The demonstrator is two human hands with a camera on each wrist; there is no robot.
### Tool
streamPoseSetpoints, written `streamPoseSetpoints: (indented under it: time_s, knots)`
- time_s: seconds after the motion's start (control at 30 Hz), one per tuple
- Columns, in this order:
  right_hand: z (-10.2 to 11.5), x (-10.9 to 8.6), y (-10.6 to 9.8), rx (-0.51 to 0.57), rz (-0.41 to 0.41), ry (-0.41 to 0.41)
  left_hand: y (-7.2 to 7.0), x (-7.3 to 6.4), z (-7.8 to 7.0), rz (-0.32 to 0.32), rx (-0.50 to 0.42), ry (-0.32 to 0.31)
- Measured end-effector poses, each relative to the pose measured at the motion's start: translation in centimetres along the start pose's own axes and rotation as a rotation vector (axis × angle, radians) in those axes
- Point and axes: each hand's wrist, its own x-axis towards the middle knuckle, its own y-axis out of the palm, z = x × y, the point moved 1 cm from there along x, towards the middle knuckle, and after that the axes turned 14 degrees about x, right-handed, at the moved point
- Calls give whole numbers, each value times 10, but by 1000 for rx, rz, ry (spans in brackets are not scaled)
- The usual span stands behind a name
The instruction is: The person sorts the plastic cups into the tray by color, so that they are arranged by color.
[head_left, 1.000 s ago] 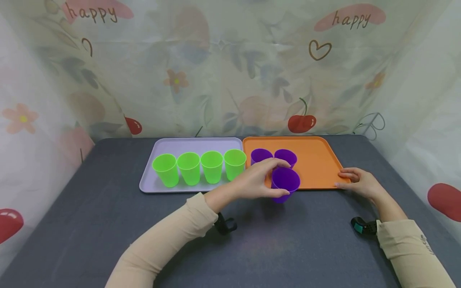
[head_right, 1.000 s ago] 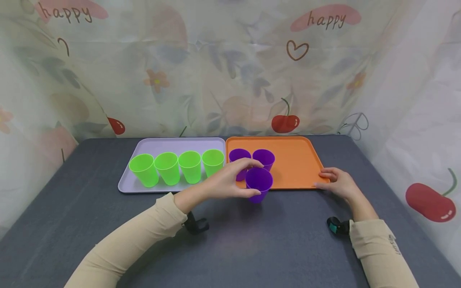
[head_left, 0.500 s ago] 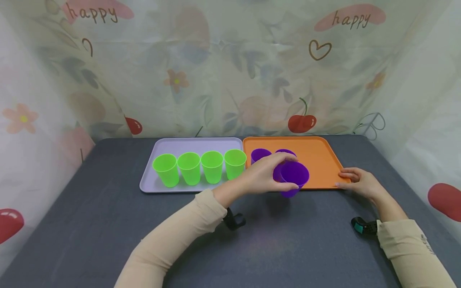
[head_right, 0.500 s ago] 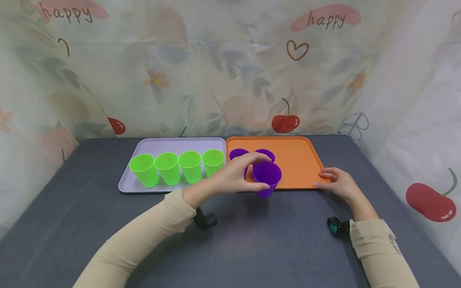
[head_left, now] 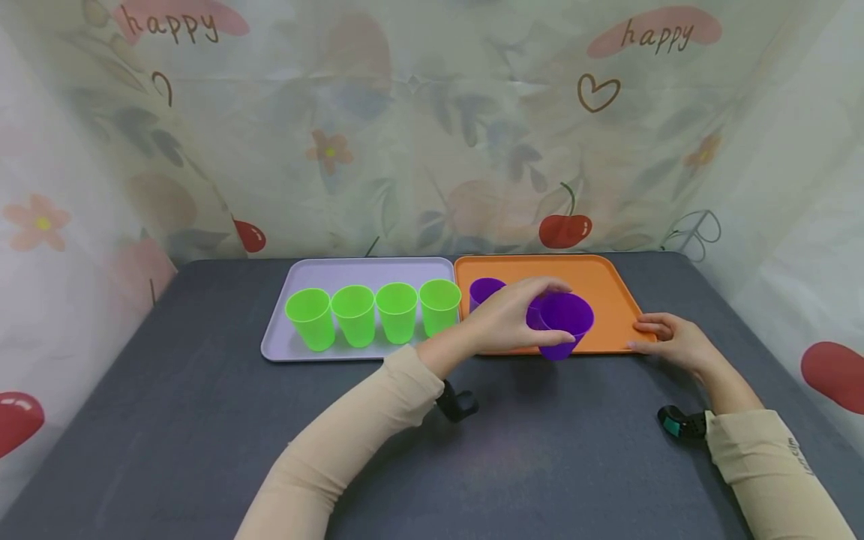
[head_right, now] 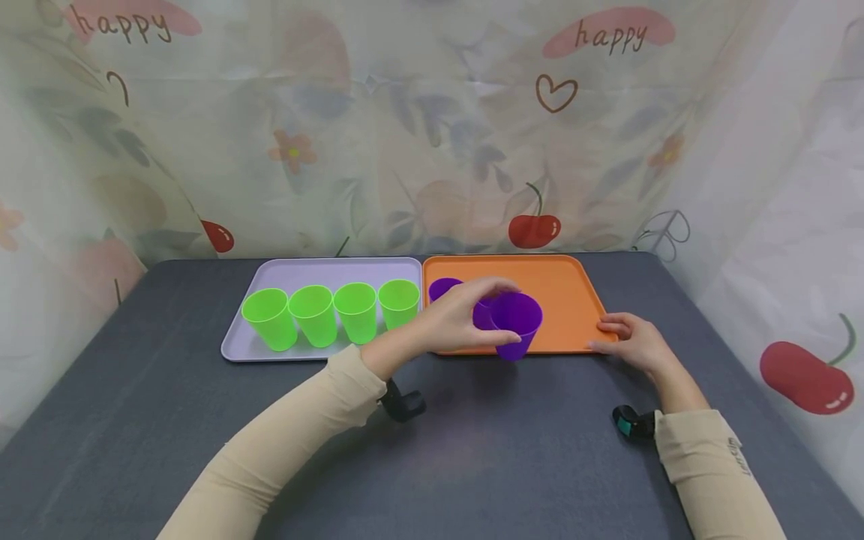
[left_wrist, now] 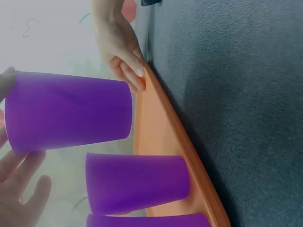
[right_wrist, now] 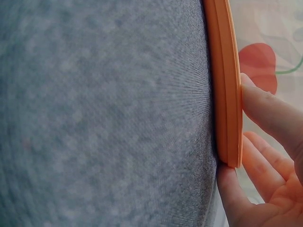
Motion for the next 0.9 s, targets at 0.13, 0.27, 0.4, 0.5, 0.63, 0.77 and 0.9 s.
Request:
streamPoseSetpoints:
  time_s: [0.13, 0.27, 0.4, 0.5, 0.63, 0.77, 0.9]
  knots:
    - [1, 0, 0, 2, 0, -7, 3, 7, 0, 9, 11, -6]
    - [0, 0, 1, 3, 0, -2, 6, 14, 1, 27, 22, -18]
    - [1, -1, 2, 8, -3, -1, 9, 22, 2, 45, 43, -31]
    - [1, -2, 2, 9, -6, 1, 11, 27, 3, 53, 65, -36]
    - [2, -2, 3, 9, -6, 4, 15, 33, 4, 59, 92, -44]
    - [2, -2, 3, 11, -4, 3, 21, 38, 6, 58, 119, -65]
    - [2, -3, 2, 13, -3, -1, 26, 42, 8, 46, 151, -94]
